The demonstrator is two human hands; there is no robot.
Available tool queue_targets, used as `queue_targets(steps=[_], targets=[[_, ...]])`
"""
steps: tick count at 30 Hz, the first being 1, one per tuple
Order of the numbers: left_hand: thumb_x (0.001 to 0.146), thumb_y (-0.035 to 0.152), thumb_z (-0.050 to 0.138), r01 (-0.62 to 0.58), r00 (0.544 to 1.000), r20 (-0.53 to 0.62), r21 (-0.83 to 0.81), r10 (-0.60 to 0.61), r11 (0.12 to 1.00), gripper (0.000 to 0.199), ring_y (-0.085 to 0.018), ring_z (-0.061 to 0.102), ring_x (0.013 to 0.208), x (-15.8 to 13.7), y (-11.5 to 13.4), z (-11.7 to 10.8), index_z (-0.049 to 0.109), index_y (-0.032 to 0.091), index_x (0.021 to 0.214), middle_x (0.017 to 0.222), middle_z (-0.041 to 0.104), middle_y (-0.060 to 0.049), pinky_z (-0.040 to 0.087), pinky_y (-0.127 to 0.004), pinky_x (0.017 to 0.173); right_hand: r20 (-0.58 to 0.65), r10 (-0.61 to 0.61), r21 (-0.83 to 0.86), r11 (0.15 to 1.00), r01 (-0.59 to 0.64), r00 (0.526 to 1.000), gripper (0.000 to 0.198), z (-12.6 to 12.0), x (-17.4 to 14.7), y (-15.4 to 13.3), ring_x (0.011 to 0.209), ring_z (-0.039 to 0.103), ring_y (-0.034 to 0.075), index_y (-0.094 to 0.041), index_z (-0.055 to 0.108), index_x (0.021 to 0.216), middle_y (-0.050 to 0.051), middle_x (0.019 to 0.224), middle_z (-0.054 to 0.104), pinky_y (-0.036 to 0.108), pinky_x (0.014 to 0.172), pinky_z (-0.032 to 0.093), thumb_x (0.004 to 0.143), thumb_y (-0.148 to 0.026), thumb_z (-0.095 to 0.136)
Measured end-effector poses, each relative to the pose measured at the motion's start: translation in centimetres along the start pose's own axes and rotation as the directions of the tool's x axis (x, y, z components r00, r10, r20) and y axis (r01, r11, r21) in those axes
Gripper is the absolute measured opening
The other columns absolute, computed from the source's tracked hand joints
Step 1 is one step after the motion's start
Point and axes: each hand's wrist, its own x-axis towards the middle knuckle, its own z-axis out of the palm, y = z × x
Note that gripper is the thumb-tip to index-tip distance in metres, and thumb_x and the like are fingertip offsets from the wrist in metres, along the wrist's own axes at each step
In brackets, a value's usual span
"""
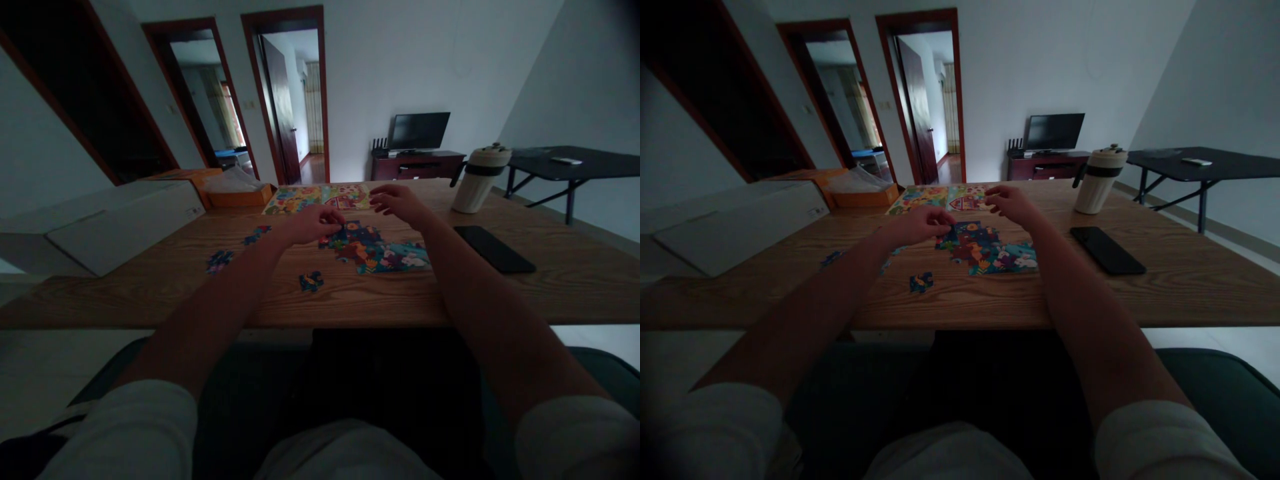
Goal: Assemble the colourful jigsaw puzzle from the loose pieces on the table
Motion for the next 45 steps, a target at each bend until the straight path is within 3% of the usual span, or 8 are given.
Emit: queue_targets(steps=[6,15,20,23,25,30,36,45], targets=[[0.085,0.029,0.064,0.102,0.994,-0.041,-0.071,-0.105,0.992,0.026,-0.017,0.068,0.076,-1.4,-3.1,-0.4,0.070,0.014,0.106,0.089,0.075,-0.008,0.053,-0.032,0.072,-0.209,0.025,0.026,0.999,-0.020,0.977,0.042,-4.2,-0.5,0.1,0.100,0.069,0.022,-0.027,0.058,0.135,0.012,0.121,0.070,0.032,0.078,0.056,0.099,-0.046,0.051],[0.087,0.029,0.066,0.079,0.993,-0.082,-0.114,-0.089,0.990,0.021,-0.017,0.069,0.075,-2.1,-4.6,0.6,0.070,0.016,0.103,0.085,0.074,-0.006,0.055,-0.031,0.071,-0.005,0.193,-0.163,0.968,-0.191,0.981,0.032,-7.8,-3.7,1.7,0.077,0.066,0.020,-0.021,0.072,0.113,0.012,0.103,0.074,0.034,0.070,0.054,0.092,-0.045,0.062],[0.088,0.022,0.068,0.003,0.997,-0.076,-0.289,-0.026,0.957,0.017,-0.015,0.069,0.073,-0.9,-1.7,3.7,0.069,0.015,0.103,0.091,0.075,-0.008,0.056,-0.030,0.070,0.218,0.098,-0.135,0.988,-0.069,0.971,0.035,-4.4,-6.3,-0.8,0.074,0.063,0.016,-0.024,0.074,0.113,0.008,0.102,0.075,0.029,0.064,0.052,0.090,-0.049,0.063],[0.091,0.022,0.066,-0.042,0.999,-0.027,-0.413,0.034,0.910,0.019,-0.015,0.070,0.073,0.3,0.2,5.3,0.066,0.014,0.108,0.095,0.075,-0.010,0.058,-0.030,0.069,0.435,-0.026,-0.063,0.996,0.059,0.900,0.032,-0.6,-7.3,-3.0,0.079,0.065,0.017,-0.026,0.075,0.110,0.003,0.097,0.075,0.028,0.068,0.053,0.085,-0.045,0.071],[0.092,0.024,0.066,-0.072,0.997,-0.041,-0.414,0.061,0.908,0.021,-0.015,0.070,0.076,0.8,0.9,5.6,0.064,0.013,0.110,0.096,0.074,-0.010,0.057,-0.030,0.070,0.468,-0.101,0.012,0.994,0.108,0.878,0.029,1.0,-7.5,-3.5,0.083,0.066,0.018,-0.027,0.075,0.107,0.001,0.097,0.075,0.028,0.072,0.054,0.082,-0.042,0.073],[0.092,0.033,0.066,-0.097,0.987,-0.143,-0.171,0.073,0.980,0.038,-0.017,0.068,0.083,0.3,0.0,5.1,0.059,0.016,0.126,0.107,0.071,-0.010,0.055,-0.031,0.076,0.309,0.063,-0.066,0.997,-0.045,0.949,0.049,-1.7,-7.8,-1.2,0.074,0.066,0.018,-0.029,0.064,0.131,0.001,0.088,0.074,0.029,0.066,0.054,0.083,-0.039,0.073],[0.094,0.045,0.059,-0.125,0.992,0.034,0.254,0.121,0.959,0.032,-0.025,0.064,0.107,-0.6,-2.8,5.3,0.070,0.022,0.114,0.115,0.071,-0.008,0.047,-0.036,0.096,0.056,0.310,-0.318,0.906,-0.278,0.949,0.036,-7.6,-9.5,4.8,0.078,0.067,0.022,-0.025,0.070,0.121,0.009,0.098,0.075,0.033,0.066,0.055,0.089,-0.043,0.066],[0.093,0.039,0.058,-0.145,0.989,0.077,0.260,0.129,0.955,0.029,-0.023,0.063,0.111,-0.4,-3.1,5.7,0.073,0.021,0.111,0.118,0.070,-0.008,0.045,-0.035,0.100,0.077,0.328,-0.504,0.828,-0.247,0.942,0.030,-8.5,-9.7,6.5,0.087,0.069,0.026,-0.025,0.076,0.099,0.009,0.099,0.076,0.037,0.077,0.055,0.084,-0.051,0.072]])
